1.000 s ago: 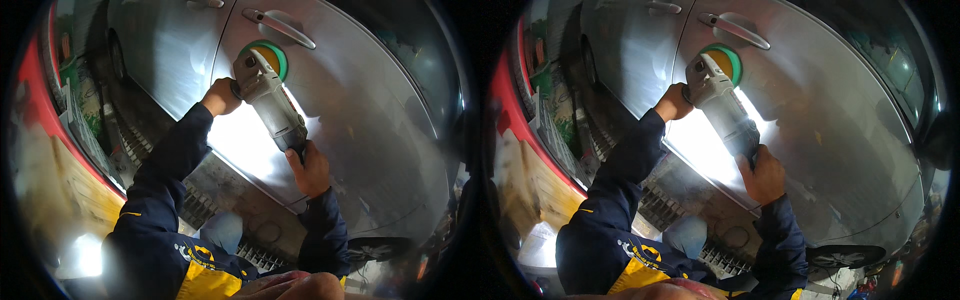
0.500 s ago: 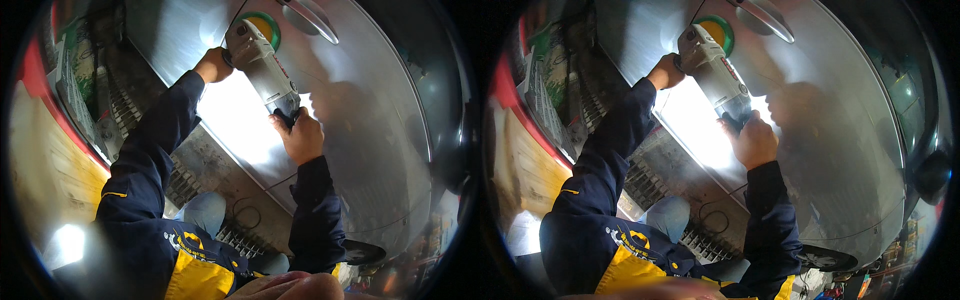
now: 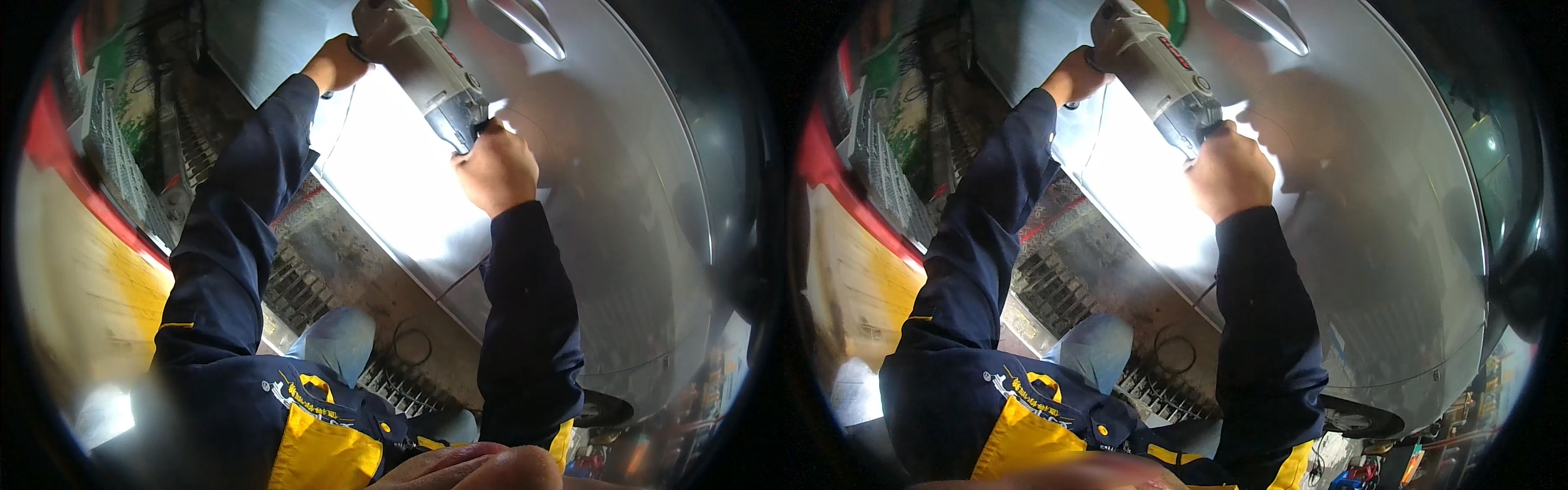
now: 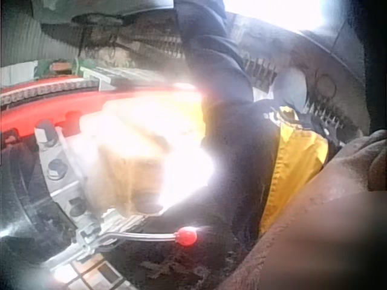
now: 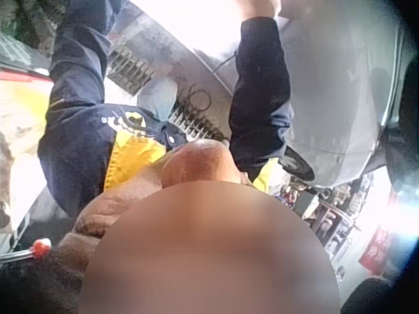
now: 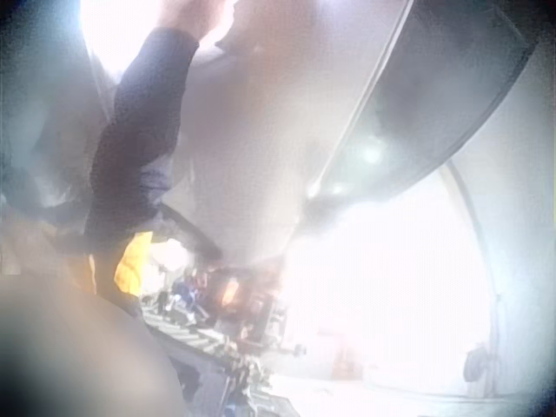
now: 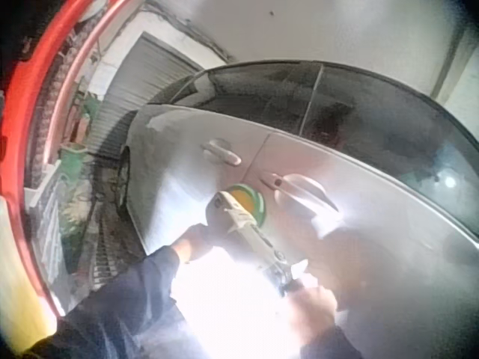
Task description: The person attaches a green polishing pad to a power polisher and then uses it to polish the side door of a silver car. The person moves the polisher across the door surface in overlapping passes.
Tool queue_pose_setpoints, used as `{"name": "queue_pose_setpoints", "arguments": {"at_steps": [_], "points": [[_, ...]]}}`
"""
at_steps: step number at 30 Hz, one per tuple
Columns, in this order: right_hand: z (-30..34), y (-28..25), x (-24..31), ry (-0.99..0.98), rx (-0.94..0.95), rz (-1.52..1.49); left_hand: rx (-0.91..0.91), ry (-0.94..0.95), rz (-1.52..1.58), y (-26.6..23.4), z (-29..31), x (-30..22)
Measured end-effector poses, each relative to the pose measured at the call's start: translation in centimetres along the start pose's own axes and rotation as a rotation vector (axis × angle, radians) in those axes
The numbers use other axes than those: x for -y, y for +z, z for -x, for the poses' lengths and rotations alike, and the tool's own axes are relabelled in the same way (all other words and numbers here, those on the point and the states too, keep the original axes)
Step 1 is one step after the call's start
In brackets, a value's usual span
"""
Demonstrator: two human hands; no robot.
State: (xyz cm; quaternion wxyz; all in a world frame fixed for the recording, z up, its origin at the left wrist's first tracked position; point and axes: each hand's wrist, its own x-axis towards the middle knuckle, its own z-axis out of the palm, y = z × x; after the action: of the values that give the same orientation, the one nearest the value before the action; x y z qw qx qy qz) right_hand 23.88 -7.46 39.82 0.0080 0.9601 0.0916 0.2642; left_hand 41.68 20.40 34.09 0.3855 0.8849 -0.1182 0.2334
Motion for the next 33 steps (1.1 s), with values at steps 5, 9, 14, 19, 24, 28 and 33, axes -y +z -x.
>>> {"name": "queue_pose_setpoints", "arguments": {"at_steps": [5,9,14,19,24,28,33], "points": [[-0.6,-0.5,0.7,0.018,0.021,0.019,0.036,-0.034,0.032,-0.3,0.4,-0.1],[-0.4,-0.9,0.2,-0.002,0.056,0.023,-0.075,-0.050,0.064,-0.4,0.8,-1.4],[0.6,-1.9,-1.2,-0.028,0.024,0.074,0.027,0.029,-0.035,-0.3,0.1,-3.0],[1.4,-2.2,-1.3,0.008,0.030,0.092,0.029,0.103,-0.044,0.9,0.4,-2.4],[2.1,-2.1,-1.0,0.014,0.025,0.088,0.049,0.048,0.007,1.9,1.5,-1.8],[1.9,-2.5,-1.1,-0.009,0.059,0.087,0.080,0.102,-0.080,1.6,1.6,-2.0],[0.6,-2.9,-0.6,0.000,0.075,0.110,0.033,-0.014,0.078,0.6,1.4,-2.0]]}}
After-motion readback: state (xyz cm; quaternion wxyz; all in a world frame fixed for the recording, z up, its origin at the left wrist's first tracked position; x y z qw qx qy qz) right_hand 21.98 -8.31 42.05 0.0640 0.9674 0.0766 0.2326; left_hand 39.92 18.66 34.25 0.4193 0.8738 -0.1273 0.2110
